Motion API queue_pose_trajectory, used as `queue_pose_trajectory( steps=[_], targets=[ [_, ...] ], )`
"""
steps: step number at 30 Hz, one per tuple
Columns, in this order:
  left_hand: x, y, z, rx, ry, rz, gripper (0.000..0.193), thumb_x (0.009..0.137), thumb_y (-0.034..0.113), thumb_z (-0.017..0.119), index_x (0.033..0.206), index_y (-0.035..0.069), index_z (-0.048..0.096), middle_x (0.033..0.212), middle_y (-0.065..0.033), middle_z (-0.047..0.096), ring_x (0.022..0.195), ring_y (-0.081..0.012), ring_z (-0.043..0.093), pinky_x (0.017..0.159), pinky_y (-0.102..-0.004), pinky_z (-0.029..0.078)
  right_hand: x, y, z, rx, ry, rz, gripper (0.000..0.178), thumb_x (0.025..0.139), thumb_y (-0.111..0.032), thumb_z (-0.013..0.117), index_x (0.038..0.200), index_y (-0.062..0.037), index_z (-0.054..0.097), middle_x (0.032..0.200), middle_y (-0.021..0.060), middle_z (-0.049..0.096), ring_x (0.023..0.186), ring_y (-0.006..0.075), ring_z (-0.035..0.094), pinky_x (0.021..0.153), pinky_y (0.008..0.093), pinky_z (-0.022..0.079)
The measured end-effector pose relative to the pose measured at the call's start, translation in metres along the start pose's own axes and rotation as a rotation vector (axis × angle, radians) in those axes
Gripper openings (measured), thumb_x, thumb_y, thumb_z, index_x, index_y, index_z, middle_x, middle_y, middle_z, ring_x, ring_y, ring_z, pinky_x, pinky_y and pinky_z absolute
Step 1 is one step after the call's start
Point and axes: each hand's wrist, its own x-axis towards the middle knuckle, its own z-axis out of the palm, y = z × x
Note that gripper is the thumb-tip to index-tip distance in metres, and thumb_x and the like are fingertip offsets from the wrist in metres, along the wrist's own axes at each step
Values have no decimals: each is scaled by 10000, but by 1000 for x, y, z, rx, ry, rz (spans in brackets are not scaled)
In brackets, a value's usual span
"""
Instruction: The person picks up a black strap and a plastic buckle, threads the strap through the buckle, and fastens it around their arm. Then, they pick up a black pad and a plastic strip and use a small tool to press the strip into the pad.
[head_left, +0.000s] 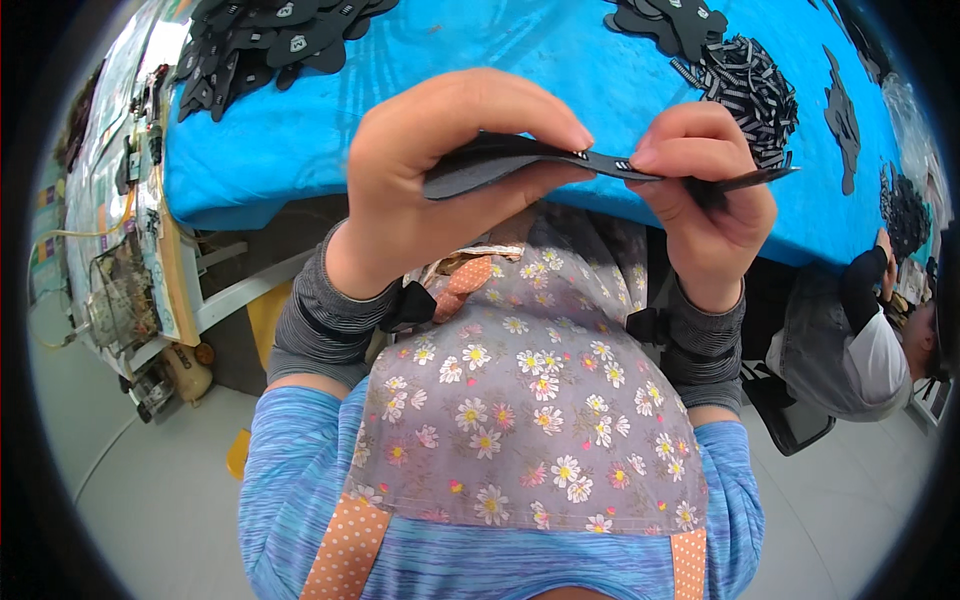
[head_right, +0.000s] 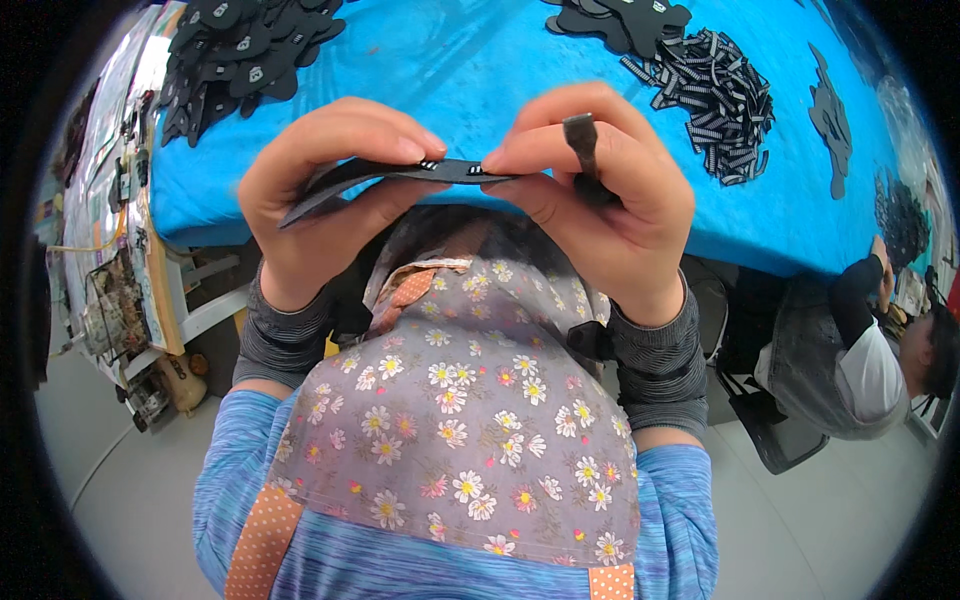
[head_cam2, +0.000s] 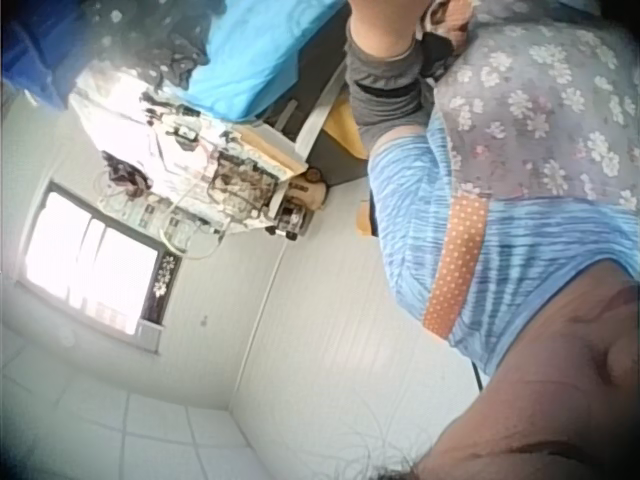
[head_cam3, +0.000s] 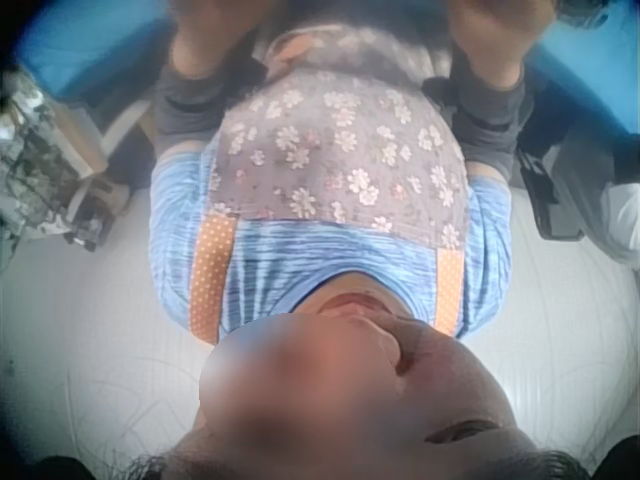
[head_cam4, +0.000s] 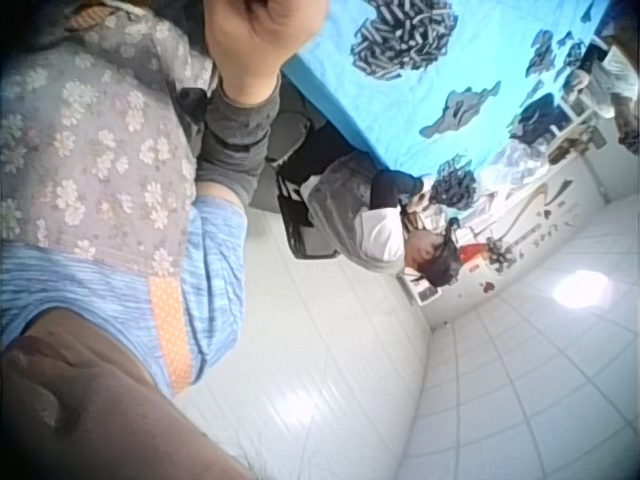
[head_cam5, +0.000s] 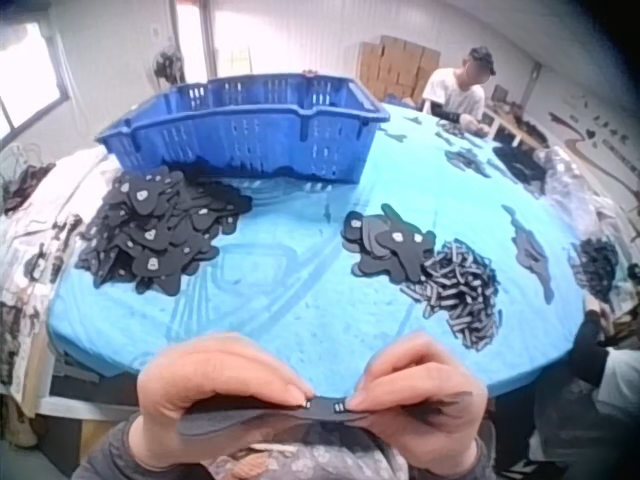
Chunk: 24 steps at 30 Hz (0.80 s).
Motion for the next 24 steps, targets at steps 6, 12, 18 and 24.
queue_pose_trajectory(
  steps=[6, 12, 18, 24],
  targets=[
    [2, 2, 0, 88, -18, 6, 275, 594, -92, 736, 839, -10, 639, 843, -109, 651, 783, -223, 619, 737, -341, 504, -1, 0, 5, 6, -6, -12, 228, 661, 54, 723, 861, -27, 648, 871, 80, 593, 665, 90, 533, 500, 184, 385],
    [2, 2, -2, 129, -58, 16, 279, 601, -78, 720, 857, 10, 653, 827, -97, 655, 788, -226, 623, 793, -391, 492, -1, 0, 5, -6, 15, 18, 228, 658, 57, 723, 855, -32, 647, 856, 73, 595, 685, 100, 554, 514, 185, 399],
    [2, -1, -5, 162, -21, 28, 240, 628, -76, 704, 847, 6, 650, 829, -105, 663, 812, -237, 638, 826, -402, 485, -1, -1, 3, -61, 44, 41, 212, 670, 33, 727, 854, -36, 650, 846, 54, 587, 613, 67, 476, 515, 181, 353],
    [2, 0, -9, 189, -11, 13, 194, 663, -54, 708, 834, 9, 641, 839, -110, 663, 824, -232, 634, 832, -405, 479, -2, 3, 0, -36, 111, 24, 187, 689, 35, 720, 847, -27, 641, 849, 42, 573, 587, 47, 422, 500, 174, 313]
  ],
)
